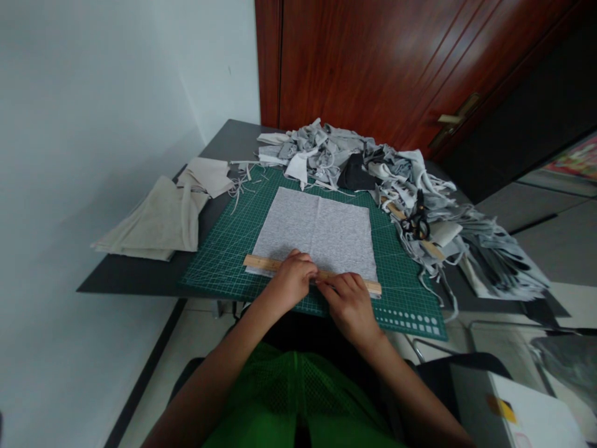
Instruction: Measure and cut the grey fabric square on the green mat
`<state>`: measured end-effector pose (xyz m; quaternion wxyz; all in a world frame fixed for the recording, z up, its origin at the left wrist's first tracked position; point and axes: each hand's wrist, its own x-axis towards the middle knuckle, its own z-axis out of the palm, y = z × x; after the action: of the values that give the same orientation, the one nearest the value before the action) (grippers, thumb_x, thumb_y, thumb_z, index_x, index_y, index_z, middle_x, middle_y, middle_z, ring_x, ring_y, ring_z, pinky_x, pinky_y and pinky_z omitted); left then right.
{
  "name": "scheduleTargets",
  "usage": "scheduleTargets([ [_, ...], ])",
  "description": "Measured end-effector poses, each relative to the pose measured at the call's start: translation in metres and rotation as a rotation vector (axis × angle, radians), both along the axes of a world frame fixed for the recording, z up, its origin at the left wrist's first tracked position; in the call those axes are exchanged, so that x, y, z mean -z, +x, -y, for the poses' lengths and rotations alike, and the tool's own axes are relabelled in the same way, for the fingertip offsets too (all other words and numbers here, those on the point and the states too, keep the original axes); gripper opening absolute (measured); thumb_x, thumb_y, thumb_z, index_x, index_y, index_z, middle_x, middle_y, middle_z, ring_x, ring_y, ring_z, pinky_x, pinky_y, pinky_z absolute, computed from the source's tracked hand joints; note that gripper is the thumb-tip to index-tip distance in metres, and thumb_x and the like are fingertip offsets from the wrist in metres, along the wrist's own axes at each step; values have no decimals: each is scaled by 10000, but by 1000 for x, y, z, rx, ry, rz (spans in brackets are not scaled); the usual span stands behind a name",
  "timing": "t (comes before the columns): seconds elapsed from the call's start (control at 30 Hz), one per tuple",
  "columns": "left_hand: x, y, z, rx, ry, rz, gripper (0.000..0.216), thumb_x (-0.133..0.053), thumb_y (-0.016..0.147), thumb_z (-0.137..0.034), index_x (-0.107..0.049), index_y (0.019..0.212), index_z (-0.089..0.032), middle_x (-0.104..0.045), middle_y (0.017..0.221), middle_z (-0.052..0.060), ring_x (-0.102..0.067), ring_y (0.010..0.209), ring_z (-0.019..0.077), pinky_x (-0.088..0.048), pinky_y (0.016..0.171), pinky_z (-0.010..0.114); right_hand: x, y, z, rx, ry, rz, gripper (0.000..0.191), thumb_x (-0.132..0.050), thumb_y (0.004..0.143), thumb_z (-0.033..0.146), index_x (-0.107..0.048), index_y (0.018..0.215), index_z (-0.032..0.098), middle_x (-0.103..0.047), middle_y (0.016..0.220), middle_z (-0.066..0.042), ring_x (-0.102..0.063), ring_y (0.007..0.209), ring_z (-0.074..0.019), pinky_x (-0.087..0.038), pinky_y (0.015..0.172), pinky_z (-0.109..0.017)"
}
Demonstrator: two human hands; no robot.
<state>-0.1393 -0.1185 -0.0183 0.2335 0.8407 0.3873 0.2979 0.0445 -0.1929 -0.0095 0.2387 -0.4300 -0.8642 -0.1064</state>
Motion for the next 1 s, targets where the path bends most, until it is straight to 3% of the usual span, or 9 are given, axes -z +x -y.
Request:
scheduleTargets([
  [0.27, 4, 0, -1, 5, 6, 33, 295, -566, 860, 44, -696, 736, -190, -656, 782, 20, -580, 837, 204, -468, 834, 359, -8, 13, 5, 66, -41, 71, 279, -549, 971, 20, -734, 1076, 201, -743, 1040, -83, -568, 914, -255, -424, 833, -402],
  [0.77, 6, -2, -3, 14, 4, 73, 258, -605, 878, 3, -687, 733, -194, -657, 799, 22, -583, 857, 205, -473, 823, 363, -2, 103, 40, 151, -83, 124, 316, -506, 962, 27, -679, 1183, 172, -719, 1078, -117, -573, 995, -291, -430, 860, -423],
  [1.0, 7, -2, -4, 20, -1, 55, 244, -602, 892, -18, -686, 754, -202, -659, 807, 13, -593, 861, 200, -471, 871, 388, -9, 123, 51, 247, -7, 179, 314, -515, 910, 13, -682, 1118, 180, -728, 1034, -117, -587, 941, -292, -420, 813, -417],
])
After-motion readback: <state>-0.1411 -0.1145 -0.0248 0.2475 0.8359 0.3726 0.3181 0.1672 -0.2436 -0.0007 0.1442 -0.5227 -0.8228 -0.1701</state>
